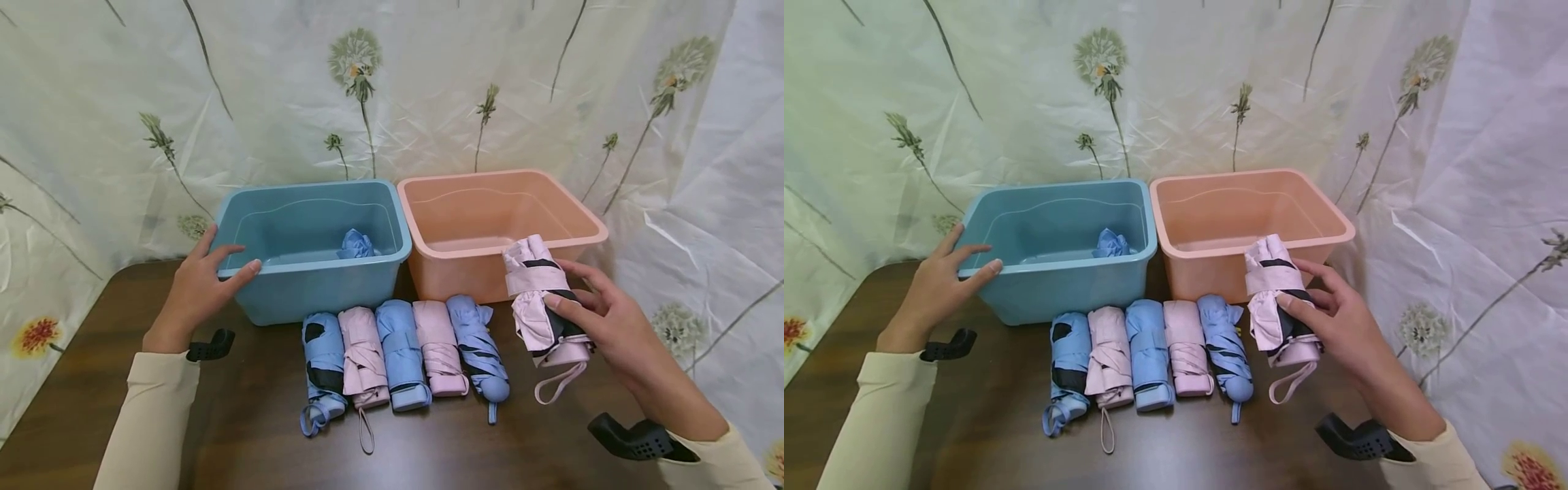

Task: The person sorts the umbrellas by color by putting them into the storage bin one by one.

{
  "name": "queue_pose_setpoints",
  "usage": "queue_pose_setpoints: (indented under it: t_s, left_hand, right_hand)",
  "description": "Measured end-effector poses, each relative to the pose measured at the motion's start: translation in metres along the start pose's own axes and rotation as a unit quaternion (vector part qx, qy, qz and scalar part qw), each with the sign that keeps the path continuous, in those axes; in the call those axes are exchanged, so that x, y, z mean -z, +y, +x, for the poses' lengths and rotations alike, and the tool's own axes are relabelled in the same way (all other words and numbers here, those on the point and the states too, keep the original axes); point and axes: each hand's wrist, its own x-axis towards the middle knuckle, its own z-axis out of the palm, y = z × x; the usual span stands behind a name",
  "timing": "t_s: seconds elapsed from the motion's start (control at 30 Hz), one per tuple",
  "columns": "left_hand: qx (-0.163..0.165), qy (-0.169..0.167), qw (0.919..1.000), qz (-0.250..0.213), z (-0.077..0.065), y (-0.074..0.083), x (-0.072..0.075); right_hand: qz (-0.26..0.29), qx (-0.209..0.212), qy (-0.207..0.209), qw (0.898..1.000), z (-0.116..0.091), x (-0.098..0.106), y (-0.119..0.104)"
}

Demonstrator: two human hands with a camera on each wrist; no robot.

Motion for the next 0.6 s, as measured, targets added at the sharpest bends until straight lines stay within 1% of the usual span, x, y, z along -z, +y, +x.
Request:
queue_pose_setpoints:
  t_s: [0.13, 0.17, 0.23, 0.27, 0.37, 0.4, 0.5, 0.6]
  left_hand:
    - [-0.001, 0.000, 1.0000, -0.003, 0.001, -0.001, -0.001]
    - [-0.001, -0.001, 1.0000, -0.004, 0.001, -0.001, -0.001]
    - [0.000, -0.001, 1.0000, -0.004, 0.002, -0.001, -0.001]
    - [0.000, -0.001, 1.0000, -0.004, 0.002, -0.001, -0.001]
    - [0.000, 0.002, 1.0000, -0.003, 0.002, -0.001, -0.001]
    - [-0.001, 0.003, 1.0000, -0.002, 0.001, -0.001, -0.001]
    - [-0.003, 0.004, 1.0000, -0.002, 0.001, -0.001, -0.001]
    - [-0.002, 0.002, 1.0000, -0.001, 0.000, -0.001, -0.001]
  right_hand:
    - [0.012, 0.006, 0.003, 1.000, 0.004, 0.000, -0.005]
    - [0.026, 0.007, 0.003, 1.000, 0.005, 0.001, -0.006]
    - [0.034, 0.008, 0.003, 0.999, 0.008, 0.002, -0.009]
    - [0.030, 0.008, 0.004, 1.000, 0.010, 0.002, -0.010]
    - [0.043, 0.006, 0.000, 0.999, 0.014, 0.003, -0.014]
    - [0.037, 0.006, 0.000, 0.999, 0.016, 0.003, -0.016]
    - [0.047, 0.007, -0.001, 0.999, 0.020, 0.002, -0.019]
    - [0.045, 0.005, 0.010, 0.999, 0.026, 0.000, -0.022]
